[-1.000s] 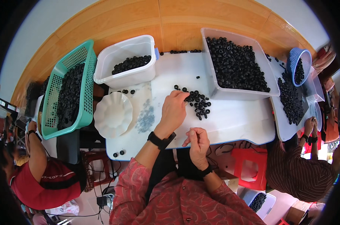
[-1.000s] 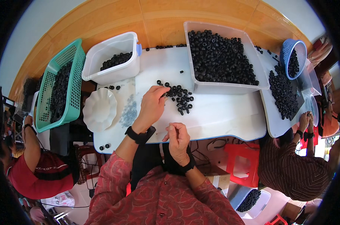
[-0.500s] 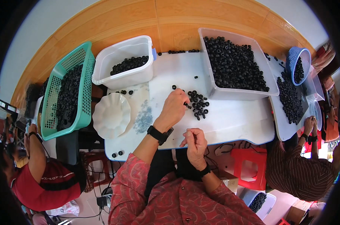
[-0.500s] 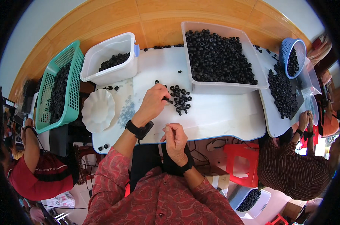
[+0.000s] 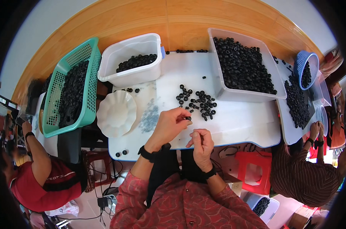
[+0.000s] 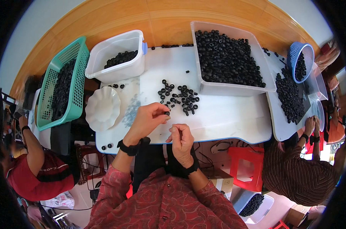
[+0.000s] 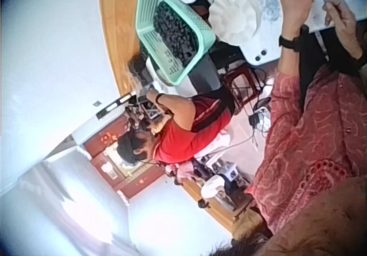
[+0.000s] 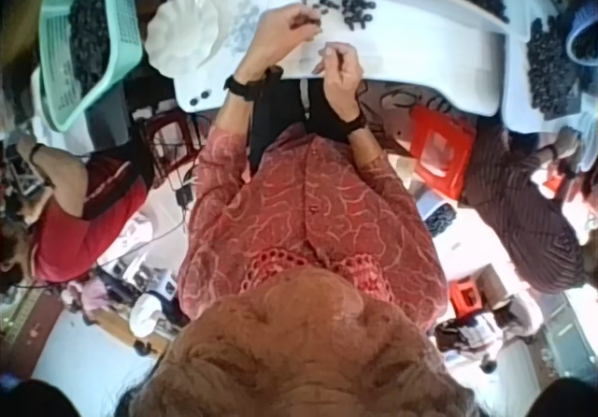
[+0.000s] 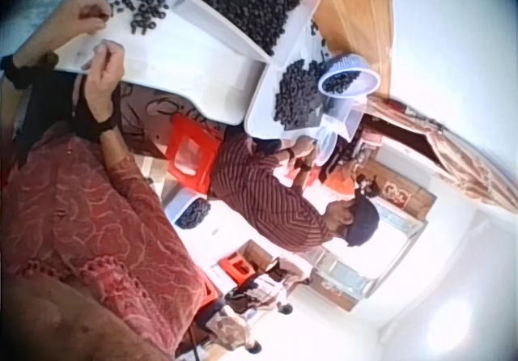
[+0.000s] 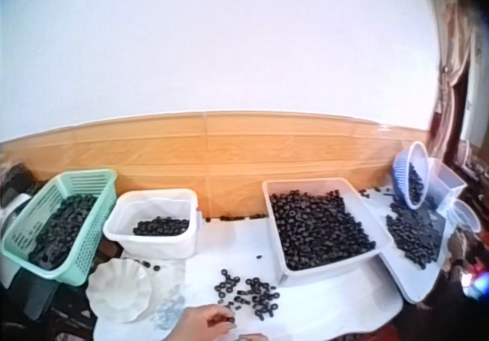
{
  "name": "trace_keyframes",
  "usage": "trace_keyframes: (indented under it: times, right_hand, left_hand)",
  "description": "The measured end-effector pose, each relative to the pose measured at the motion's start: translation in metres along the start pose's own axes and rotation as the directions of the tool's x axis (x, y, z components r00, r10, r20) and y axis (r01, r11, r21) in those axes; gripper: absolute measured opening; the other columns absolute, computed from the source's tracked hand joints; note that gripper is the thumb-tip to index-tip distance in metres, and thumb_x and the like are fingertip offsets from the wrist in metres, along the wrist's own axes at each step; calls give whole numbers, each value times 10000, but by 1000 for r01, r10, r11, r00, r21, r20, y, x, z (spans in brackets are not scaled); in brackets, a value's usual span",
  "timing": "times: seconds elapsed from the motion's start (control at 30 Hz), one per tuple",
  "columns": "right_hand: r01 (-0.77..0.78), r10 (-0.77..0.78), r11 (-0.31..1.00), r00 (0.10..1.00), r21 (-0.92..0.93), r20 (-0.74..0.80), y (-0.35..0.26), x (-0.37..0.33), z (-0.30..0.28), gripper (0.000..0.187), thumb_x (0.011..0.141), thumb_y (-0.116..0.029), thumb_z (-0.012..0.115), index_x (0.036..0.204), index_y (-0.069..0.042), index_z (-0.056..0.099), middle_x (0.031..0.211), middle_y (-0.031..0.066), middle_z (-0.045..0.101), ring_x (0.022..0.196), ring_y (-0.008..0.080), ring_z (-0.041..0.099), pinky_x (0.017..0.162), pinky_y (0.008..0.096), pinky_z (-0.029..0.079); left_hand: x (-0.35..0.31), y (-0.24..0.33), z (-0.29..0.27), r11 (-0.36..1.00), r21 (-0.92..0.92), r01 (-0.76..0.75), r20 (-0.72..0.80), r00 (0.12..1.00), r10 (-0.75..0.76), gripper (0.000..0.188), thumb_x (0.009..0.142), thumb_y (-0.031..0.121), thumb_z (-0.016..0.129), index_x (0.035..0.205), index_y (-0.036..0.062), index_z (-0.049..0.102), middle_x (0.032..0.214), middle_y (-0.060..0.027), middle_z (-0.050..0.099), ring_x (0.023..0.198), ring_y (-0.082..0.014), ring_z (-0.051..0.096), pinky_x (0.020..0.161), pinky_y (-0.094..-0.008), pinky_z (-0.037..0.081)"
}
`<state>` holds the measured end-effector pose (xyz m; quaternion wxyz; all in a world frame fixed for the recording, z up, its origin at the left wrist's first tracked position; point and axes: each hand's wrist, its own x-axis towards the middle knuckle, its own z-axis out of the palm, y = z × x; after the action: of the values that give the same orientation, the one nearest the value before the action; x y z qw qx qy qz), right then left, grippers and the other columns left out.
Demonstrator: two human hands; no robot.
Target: Manually sorting small black parts or pellets into different containers on a table.
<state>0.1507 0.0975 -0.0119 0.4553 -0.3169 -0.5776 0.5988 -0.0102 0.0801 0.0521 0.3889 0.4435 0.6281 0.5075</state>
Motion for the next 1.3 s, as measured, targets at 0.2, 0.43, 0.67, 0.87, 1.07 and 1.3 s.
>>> trace_keyframes:
  times: [0.2, 0.43, 0.67, 0.87, 1.07, 1.3]
  right_hand:
    - [17, -17, 1000, 1000, -21, -4, 1, -1, 0, 112, 973, -68, 541, 1023, 30, 553, 830, 79, 628, 558, 105, 599, 514, 226, 478]
    - [16, -11, 995, 999, -96, 50, -1, -1, 1, 111, 985, -72, 528, 1045, 21, 537, 871, 94, 622, 562, 106, 583, 533, 222, 470]
    - [80, -72, 989, 995, -127, 67, 0, -2, 5, 66, 943, -15, 589, 998, 21, 598, 855, 60, 596, 605, 83, 570, 524, 217, 482]
    - [107, -84, 980, 986, -166, 143, -21, -9, 11, 69, 934, 6, 596, 998, 24, 615, 902, 57, 571, 625, 79, 566, 556, 203, 483]
    - [149, -127, 983, 973, -104, 194, -41, -12, 23, 84, 939, 11, 590, 1015, 29, 619, 939, 67, 566, 664, 79, 569, 566, 195, 491]
    - [126, -99, 985, 972, -117, 212, -42, -13, 27, 94, 934, 1, 604, 1019, 24, 636, 949, 73, 588, 748, 94, 620, 608, 206, 509]
  left_hand:
    - [-51, -21, 9, 804, -593, 34, -133, 981, -139, 210, 926, -25, 588, 1125, -80, 621, 955, -168, 680, 878, -242, 702, 791, -337, 604]
    - [-78, -34, 17, 622, -782, -45, -197, 964, -178, 246, 943, 3, 579, 1181, -38, 624, 1019, -133, 671, 913, -211, 684, 826, -330, 580]
    - [-86, -44, 20, 558, -827, -70, -188, 969, -157, 272, 945, 4, 576, 1214, -4, 619, 1129, -97, 637, 932, -163, 628, 837, -291, 523]
    - [-91, -52, 21, 443, -894, -67, -148, 978, -150, 277, 951, 17, 577, 1225, -5, 611, 1138, -111, 632, 952, -165, 616, 848, -290, 516]
    - [-93, -52, 19, 430, -901, -67, -129, 985, -117, 281, 958, 23, 568, 1235, -5, 601, 1141, -118, 629, 947, -162, 602, 851, -292, 511]
    - [-94, -55, 20, 448, -891, -67, -130, 985, -112, 266, 959, 18, 565, 1220, -17, 601, 1088, -110, 651, 912, -152, 610, 832, -285, 517]
